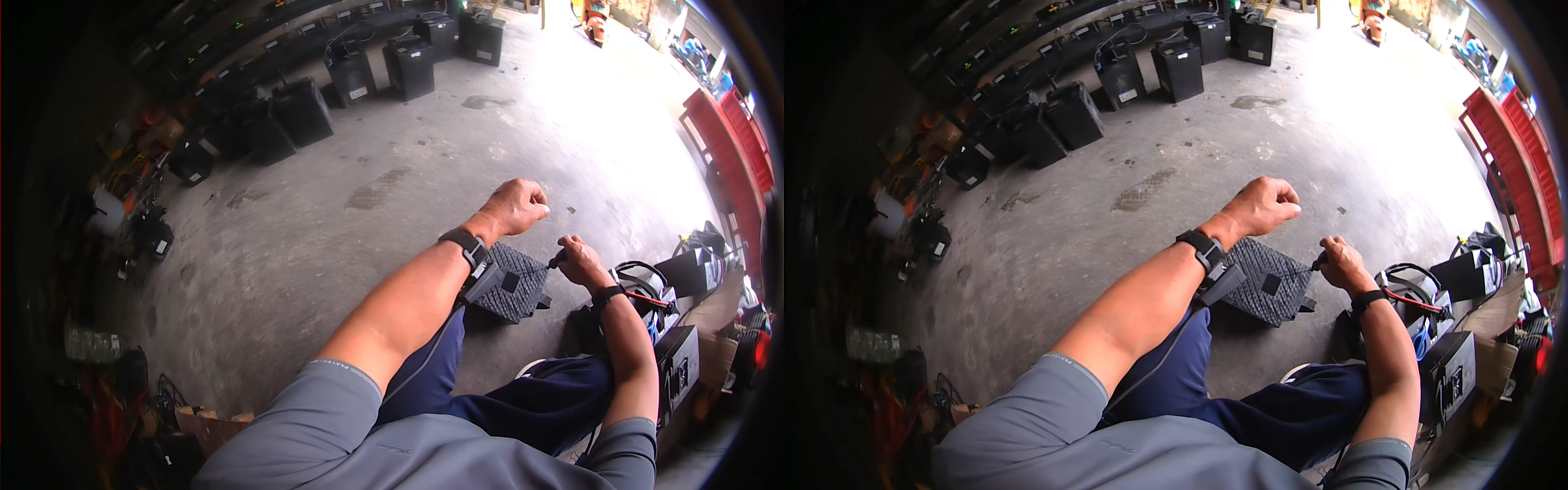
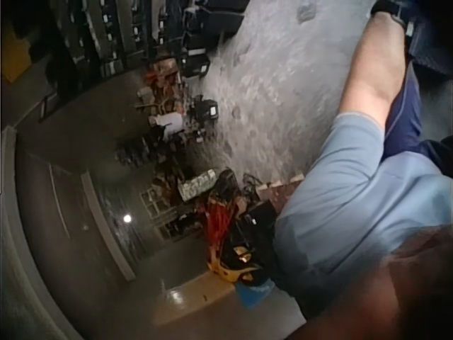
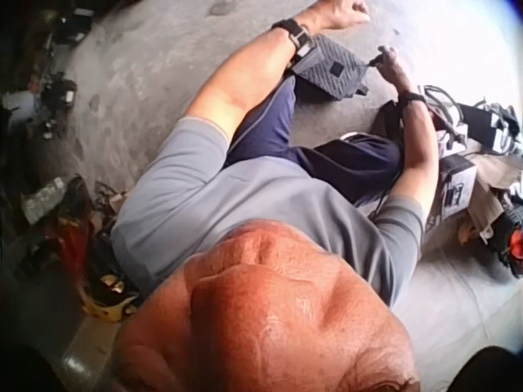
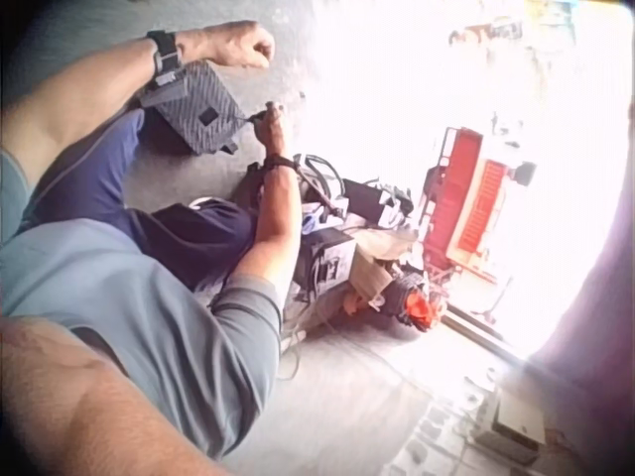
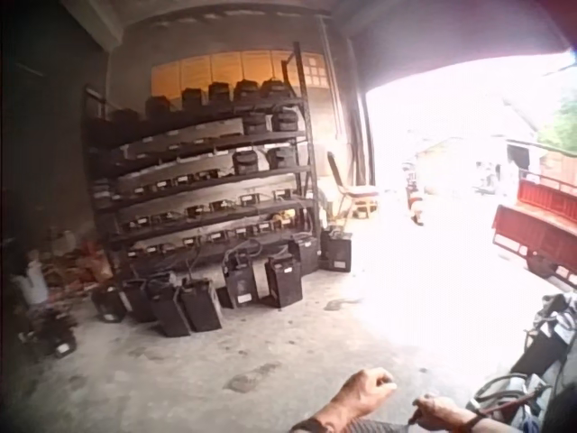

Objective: Unscrewing and inspecting a motorcycle electrical component housing using a screwdriver.

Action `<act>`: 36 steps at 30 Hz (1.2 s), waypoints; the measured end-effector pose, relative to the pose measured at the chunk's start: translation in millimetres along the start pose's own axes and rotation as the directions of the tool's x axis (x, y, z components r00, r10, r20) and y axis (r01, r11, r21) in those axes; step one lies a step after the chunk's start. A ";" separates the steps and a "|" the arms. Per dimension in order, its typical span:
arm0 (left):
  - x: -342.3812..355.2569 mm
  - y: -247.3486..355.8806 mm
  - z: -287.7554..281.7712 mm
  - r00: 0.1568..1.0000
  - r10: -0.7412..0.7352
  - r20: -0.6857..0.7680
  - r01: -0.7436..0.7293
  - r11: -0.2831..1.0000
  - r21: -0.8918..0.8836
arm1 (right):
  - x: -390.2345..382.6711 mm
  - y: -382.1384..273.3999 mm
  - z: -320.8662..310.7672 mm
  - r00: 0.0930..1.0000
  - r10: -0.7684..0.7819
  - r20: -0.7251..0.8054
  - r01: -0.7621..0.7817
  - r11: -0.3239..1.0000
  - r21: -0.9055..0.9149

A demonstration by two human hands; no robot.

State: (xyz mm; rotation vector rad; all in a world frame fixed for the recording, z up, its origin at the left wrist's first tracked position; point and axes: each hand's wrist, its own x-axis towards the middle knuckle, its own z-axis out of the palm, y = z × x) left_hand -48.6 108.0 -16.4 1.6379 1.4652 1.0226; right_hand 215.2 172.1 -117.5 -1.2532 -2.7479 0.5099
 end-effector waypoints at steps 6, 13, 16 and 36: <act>-0.8 2.1 -0.6 1.000 -0.026 0.016 0.026 1.000 -0.011 | 5.0 -5.0 -5.7 0.986 0.042 0.159 -0.029 0.996 -0.084; -1.7 3.5 -0.4 0.998 -0.052 0.020 0.053 0.997 -0.056 | -0.5 -12.5 -7.6 0.994 0.025 0.102 -0.016 0.996 -0.087; -2.9 4.0 -1.3 0.999 -0.029 0.028 0.030 0.999 -0.044 | -1.9 -11.4 -5.9 0.999 -0.019 0.051 0.025 0.994 -0.109; -8.3 7.8 -2.0 0.985 -0.083 0.152 0.093 0.994 -0.058 | -16.2 -17.9 -18.1 0.998 0.014 0.066 -0.004 0.987 -0.163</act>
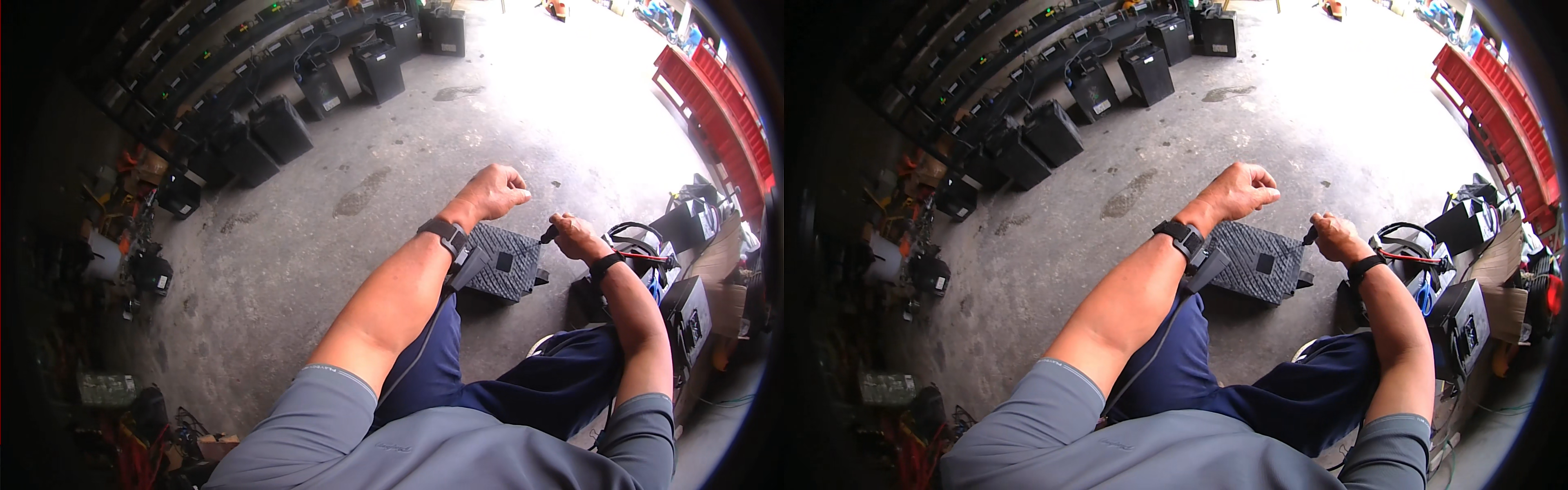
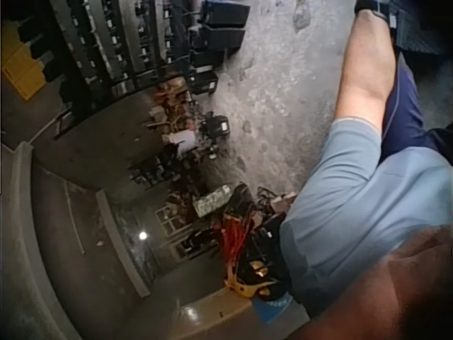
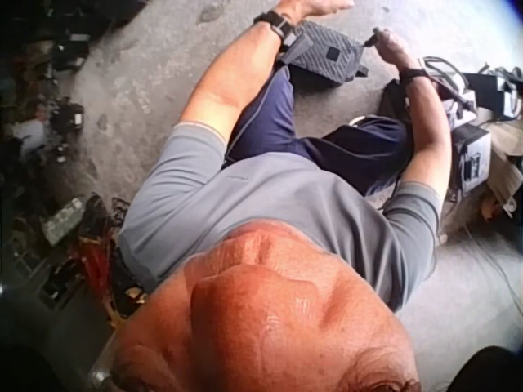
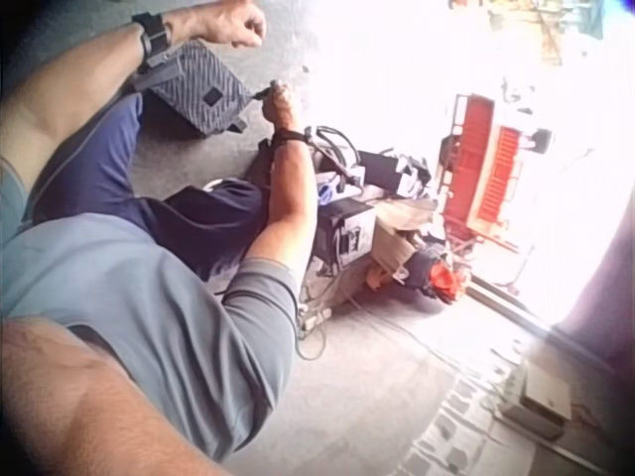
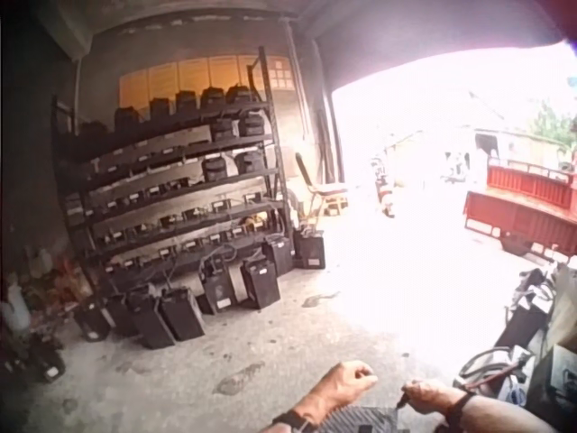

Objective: Unscrewing and inspecting a motorcycle electrical component housing using a screwdriver.

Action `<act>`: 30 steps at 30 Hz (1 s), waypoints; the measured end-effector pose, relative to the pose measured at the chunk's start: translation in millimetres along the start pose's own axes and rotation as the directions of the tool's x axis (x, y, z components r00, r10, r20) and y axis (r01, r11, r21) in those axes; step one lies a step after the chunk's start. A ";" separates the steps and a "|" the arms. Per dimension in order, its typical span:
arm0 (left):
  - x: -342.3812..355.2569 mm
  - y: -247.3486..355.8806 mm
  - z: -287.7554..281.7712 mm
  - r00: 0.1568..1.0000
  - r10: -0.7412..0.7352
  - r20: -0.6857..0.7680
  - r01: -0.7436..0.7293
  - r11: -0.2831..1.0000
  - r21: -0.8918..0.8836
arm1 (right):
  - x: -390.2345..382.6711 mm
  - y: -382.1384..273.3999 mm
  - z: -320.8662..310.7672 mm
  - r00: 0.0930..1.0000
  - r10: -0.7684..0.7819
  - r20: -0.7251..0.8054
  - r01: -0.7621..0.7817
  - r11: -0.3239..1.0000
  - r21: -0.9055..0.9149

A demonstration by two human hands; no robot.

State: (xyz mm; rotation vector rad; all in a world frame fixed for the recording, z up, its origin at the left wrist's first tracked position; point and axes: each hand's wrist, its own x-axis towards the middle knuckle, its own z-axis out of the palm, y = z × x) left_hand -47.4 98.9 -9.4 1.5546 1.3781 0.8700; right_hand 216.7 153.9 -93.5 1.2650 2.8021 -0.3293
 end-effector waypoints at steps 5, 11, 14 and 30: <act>4.3 -4.2 2.6 1.000 0.014 0.020 -0.014 1.000 0.016 | 2.3 0.4 2.1 1.000 -0.002 0.001 0.002 1.000 0.024; 6.0 -6.9 4.5 1.000 0.009 0.018 -0.009 1.000 0.023 | 5.3 0.1 2.2 0.998 0.020 0.058 -0.021 1.000 0.021; 6.5 -7.0 5.0 1.000 0.008 0.023 -0.009 0.999 0.030 | 6.2 -0.5 2.3 0.998 0.025 0.061 -0.026 1.000 0.013; 10.9 -13.7 8.7 0.999 0.049 -0.021 -0.047 0.995 0.092 | 8.4 -1.0 3.5 0.998 -0.019 0.051 0.018 0.999 0.028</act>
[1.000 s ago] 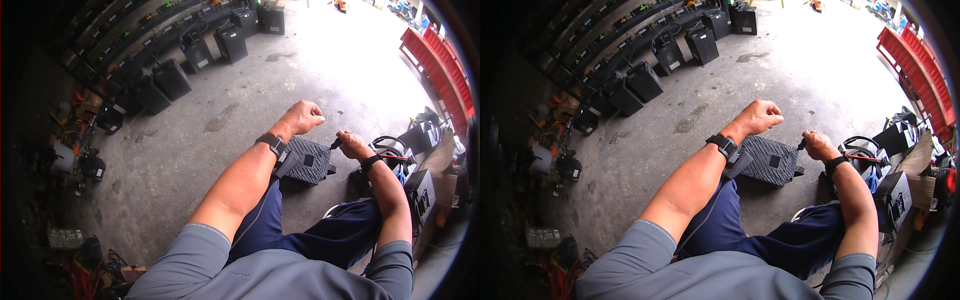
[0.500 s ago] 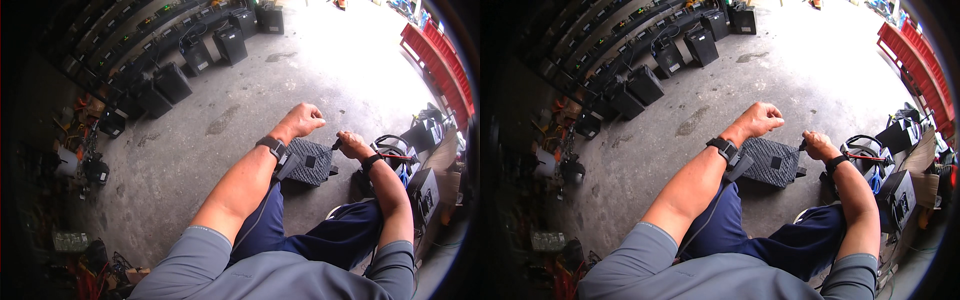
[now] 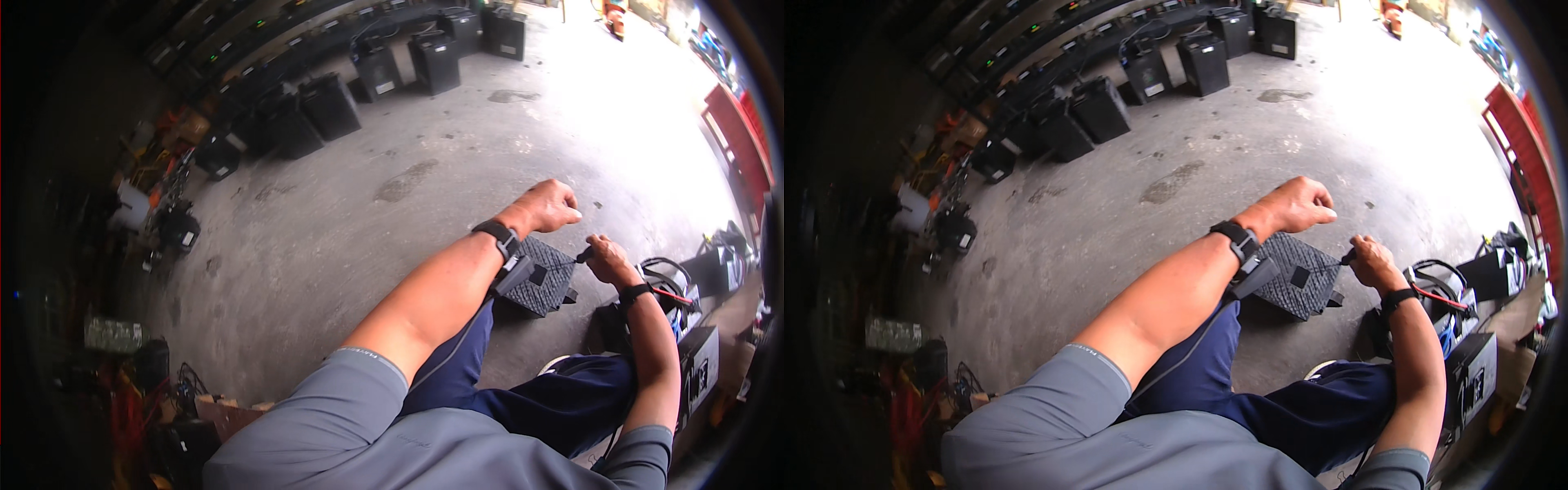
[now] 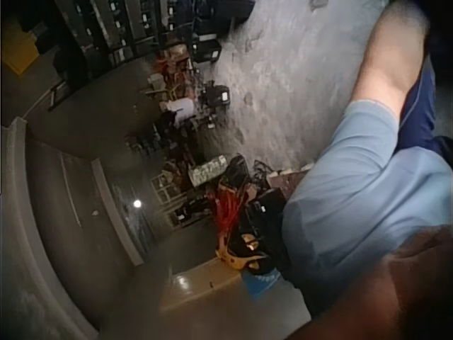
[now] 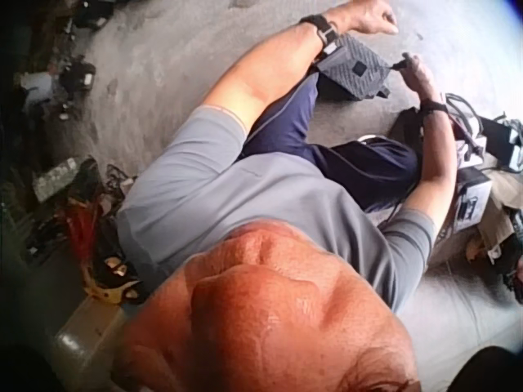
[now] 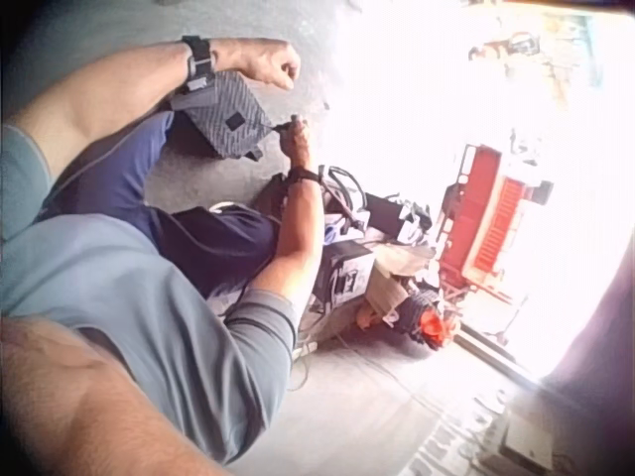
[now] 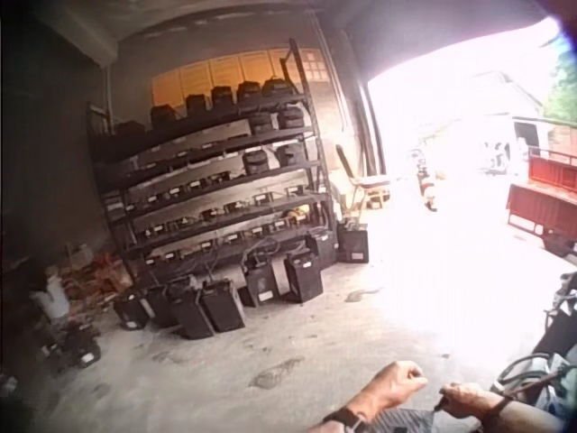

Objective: Unscrewing and inspecting a motorcycle electrical component housing using a screwdriver.

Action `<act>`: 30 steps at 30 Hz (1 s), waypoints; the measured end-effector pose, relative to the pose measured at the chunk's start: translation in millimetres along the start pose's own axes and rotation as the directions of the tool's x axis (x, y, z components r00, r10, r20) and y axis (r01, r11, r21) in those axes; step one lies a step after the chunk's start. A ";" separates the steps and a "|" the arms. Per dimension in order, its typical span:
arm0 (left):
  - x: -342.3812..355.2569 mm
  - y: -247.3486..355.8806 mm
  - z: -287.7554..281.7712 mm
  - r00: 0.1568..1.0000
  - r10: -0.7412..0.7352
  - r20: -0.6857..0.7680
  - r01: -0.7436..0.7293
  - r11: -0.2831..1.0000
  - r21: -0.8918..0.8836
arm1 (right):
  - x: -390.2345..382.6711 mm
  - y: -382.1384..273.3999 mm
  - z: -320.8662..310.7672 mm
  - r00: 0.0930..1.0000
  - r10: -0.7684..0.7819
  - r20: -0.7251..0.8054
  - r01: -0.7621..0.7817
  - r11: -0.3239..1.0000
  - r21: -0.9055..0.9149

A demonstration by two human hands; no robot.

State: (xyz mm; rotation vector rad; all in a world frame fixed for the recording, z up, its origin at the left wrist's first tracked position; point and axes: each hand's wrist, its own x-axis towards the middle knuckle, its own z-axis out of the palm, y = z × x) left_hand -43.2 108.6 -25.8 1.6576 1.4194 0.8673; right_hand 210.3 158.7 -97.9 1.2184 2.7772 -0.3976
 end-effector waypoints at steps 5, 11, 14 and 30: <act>-1.7 3.0 -1.0 1.000 0.002 0.008 -0.002 1.000 0.007 | -0.4 2.1 0.8 1.000 -0.002 -0.012 0.002 0.999 0.053; -6.1 10.4 -5.4 0.999 -0.018 0.035 0.017 0.999 0.036 | 0.0 6.4 6.0 0.998 -0.047 -0.050 0.050 0.997 0.060; -7.8 13.6 -5.9 0.998 -0.061 0.029 0.060 0.998 0.032 | -0.6 4.9 5.2 0.998 -0.054 -0.045 0.058 0.996 0.074; -5.2 9.3 -2.5 1.000 -0.017 0.002 0.017 0.999 0.050 | 0.7 10.2 10.1 1.000 -0.007 0.005 0.007 0.992 0.130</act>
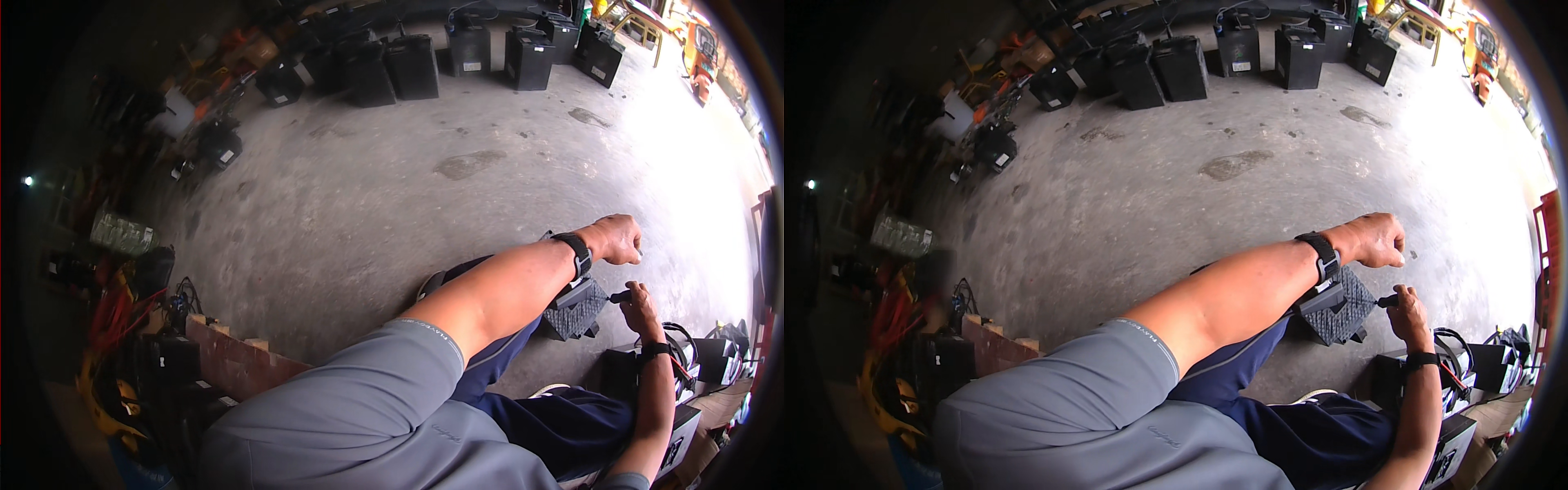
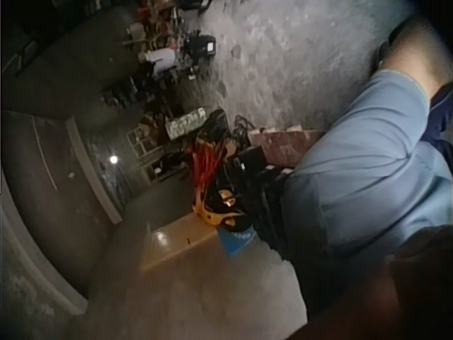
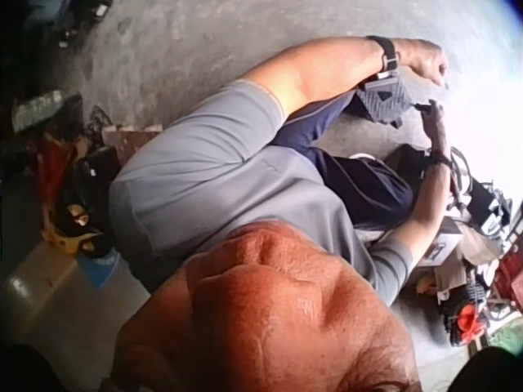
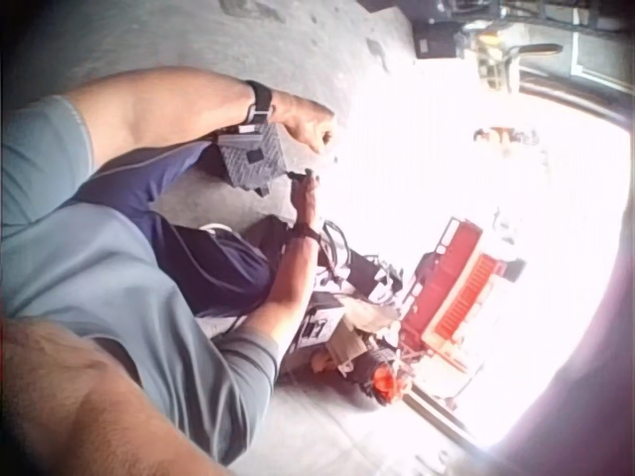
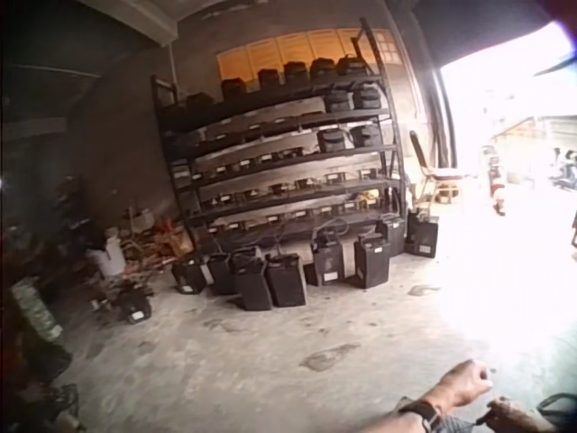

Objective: Unscrewing and inspecting a motorcycle electrical component housing using a screwdriver.

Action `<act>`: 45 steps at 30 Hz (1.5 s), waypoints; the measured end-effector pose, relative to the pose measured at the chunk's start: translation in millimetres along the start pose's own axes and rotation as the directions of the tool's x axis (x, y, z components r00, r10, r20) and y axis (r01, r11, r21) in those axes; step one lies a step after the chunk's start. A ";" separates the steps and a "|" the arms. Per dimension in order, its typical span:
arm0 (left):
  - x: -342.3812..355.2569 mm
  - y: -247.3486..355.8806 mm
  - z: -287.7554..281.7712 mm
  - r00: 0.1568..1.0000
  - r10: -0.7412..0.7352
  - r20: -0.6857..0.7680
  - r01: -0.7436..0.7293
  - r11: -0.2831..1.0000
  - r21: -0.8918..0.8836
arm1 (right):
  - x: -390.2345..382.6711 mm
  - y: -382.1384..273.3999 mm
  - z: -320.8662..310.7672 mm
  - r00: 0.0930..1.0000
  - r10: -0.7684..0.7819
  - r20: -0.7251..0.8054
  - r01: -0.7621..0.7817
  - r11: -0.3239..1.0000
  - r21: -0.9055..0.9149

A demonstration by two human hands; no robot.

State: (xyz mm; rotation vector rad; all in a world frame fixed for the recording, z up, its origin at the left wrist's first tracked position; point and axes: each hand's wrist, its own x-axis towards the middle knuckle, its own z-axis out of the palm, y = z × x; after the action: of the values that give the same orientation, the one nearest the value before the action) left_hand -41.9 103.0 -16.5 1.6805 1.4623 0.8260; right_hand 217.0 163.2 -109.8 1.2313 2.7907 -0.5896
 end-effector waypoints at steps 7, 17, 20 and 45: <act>1.1 -1.4 1.7 1.000 -0.008 0.004 0.008 1.000 0.003 | -0.5 7.6 4.4 0.994 -0.091 -0.056 0.089 0.995 -0.051; -1.9 3.2 -1.0 1.000 -0.025 0.014 0.025 1.000 -0.012 | -0.4 3.4 1.2 0.995 -0.093 -0.043 0.091 0.995 -0.043; -1.2 3.1 -0.4 0.999 -0.032 0.012 0.032 0.999 -0.018 | -0.2 2.6 0.7 0.995 -0.089 -0.042 0.087 0.996 -0.031; 3.0 -1.8 -1.6 0.999 0.021 0.038 -0.022 0.999 0.025 | 1.1 -15.1 -3.6 0.998 0.002 -0.067 -0.005 0.999 -0.045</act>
State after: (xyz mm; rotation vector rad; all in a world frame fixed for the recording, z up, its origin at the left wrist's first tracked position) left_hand -43.7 106.3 -17.2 1.7239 1.4371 0.7866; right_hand 205.8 155.9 -101.7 1.2696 2.8383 -0.4910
